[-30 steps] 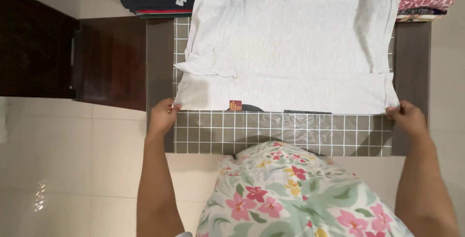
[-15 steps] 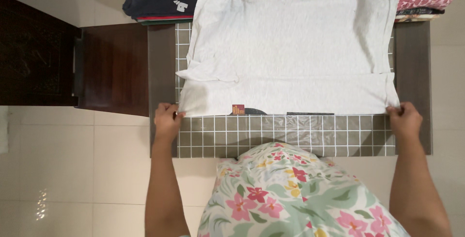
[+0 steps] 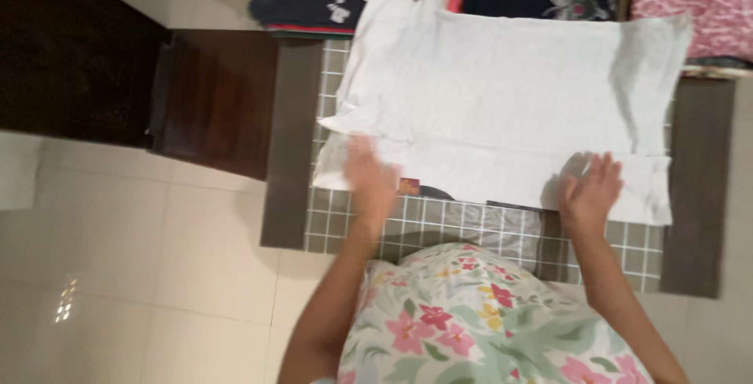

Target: The person folds various t-shirts by hand on a table, including white graphic, grey, and cream-colored garments, and stacks them with other organized laundry.

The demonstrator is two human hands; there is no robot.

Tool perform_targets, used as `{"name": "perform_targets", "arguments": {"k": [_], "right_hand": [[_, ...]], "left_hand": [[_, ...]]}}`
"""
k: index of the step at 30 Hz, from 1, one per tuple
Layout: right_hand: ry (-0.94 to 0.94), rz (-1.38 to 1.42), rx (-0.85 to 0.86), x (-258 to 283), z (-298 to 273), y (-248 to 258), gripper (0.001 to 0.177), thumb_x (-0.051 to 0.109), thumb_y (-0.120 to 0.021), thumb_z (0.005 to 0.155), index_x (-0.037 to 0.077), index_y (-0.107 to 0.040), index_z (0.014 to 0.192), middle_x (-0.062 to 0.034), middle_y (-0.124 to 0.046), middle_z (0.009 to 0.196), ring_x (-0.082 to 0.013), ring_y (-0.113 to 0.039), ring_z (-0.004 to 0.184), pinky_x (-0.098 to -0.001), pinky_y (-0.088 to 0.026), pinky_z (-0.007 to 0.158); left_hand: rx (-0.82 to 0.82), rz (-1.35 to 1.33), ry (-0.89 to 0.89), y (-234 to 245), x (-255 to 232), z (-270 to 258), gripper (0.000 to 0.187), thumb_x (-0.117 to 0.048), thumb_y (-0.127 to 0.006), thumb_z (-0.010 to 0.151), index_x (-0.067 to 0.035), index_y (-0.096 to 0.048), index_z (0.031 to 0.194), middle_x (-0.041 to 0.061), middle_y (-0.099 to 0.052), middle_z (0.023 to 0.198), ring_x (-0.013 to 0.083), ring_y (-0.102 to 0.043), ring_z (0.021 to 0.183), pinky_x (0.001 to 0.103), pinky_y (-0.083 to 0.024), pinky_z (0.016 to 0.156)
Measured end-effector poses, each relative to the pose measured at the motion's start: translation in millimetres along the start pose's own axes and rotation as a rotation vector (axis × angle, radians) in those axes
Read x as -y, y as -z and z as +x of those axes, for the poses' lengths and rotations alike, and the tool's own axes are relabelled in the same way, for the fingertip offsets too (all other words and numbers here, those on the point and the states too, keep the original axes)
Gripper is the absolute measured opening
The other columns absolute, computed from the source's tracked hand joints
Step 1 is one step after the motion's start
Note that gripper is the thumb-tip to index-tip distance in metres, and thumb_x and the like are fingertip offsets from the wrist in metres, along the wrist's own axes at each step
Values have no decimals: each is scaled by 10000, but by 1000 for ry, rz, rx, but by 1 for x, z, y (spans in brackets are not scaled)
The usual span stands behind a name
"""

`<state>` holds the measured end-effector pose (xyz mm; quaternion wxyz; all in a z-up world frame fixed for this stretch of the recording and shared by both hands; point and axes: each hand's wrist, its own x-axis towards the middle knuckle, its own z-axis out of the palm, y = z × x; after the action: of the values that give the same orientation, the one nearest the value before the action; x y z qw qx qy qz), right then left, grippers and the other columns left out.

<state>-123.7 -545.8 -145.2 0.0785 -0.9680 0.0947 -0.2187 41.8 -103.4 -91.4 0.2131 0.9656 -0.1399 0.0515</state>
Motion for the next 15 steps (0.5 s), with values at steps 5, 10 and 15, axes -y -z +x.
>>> {"name": "perform_targets", "arguments": {"k": [5, 10, 15], "right_hand": [[-509, 16, 320, 2, 8, 7, 845, 479, -393, 1036, -68, -165, 1637, -283, -96, 1717, -480, -24, 1581, -693, 36, 1206], [-691, -16, 435, -25, 16, 62, 785, 490, -299, 1076, -1, -79, 1647, -204, 5, 1742, -407, 39, 1598, -614, 50, 1253], [-701, -122, 302, -5, 43, 47, 740, 332, -412, 1105, -92, -137, 1645, -355, -72, 1700, -543, -17, 1514, -667, 36, 1141]], "left_hand": [[269, 3, 81, -1, 1, -17, 920, -551, -603, 903, -47, -260, 1592, 214, -144, 1677, 375, -121, 1568, 695, -71, 1196], [95, 30, 168, 14, 73, -39, 813, -428, -572, 961, -16, -276, 1596, 215, -185, 1693, 375, -157, 1569, 676, -99, 1208], [-57, 30, 218, 22, 99, -43, 690, -255, -560, 980, -3, -336, 1583, 254, -258, 1661, 425, -228, 1543, 645, -167, 1201]]}}
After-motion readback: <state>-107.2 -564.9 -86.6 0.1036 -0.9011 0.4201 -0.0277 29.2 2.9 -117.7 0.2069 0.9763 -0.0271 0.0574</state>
